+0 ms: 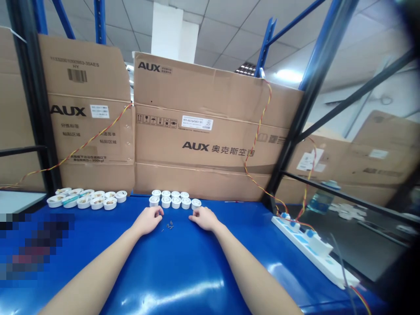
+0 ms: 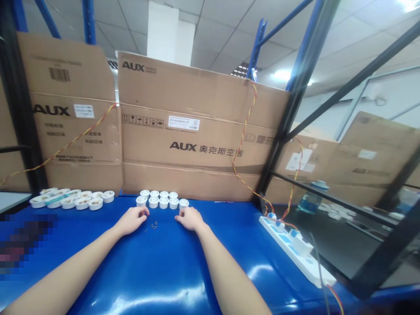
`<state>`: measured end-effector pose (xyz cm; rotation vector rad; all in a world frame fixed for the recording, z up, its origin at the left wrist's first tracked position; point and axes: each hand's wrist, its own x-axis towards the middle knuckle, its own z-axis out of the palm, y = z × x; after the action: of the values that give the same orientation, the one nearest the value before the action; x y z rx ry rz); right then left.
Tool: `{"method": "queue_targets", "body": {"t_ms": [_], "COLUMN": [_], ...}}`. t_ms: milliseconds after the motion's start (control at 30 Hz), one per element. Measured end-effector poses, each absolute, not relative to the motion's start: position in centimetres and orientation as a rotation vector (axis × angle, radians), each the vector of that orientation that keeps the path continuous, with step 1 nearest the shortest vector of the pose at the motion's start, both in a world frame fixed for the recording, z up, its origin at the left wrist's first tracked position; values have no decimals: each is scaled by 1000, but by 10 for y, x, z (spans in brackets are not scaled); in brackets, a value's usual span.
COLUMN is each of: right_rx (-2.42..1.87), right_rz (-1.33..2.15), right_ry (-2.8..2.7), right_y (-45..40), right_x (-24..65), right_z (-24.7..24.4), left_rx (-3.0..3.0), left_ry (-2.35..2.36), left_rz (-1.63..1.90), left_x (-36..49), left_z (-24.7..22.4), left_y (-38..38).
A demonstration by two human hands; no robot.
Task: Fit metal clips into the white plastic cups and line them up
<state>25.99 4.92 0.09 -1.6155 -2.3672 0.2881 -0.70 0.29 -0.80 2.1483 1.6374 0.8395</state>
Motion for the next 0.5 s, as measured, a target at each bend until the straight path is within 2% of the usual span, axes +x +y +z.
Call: {"method": "queue_targets", "body": {"t_ms": [500], "right_rx": [-1623], "right_rz": [279], "right_ry": [-2352], "right_y": [50], "right_x": [259], "right_z": [-1], "left_rx": [2097], "left_ry": [1624], "left_rz": [916], "left_x": [-2], "left_z": [0], "left_y": [-4]}}
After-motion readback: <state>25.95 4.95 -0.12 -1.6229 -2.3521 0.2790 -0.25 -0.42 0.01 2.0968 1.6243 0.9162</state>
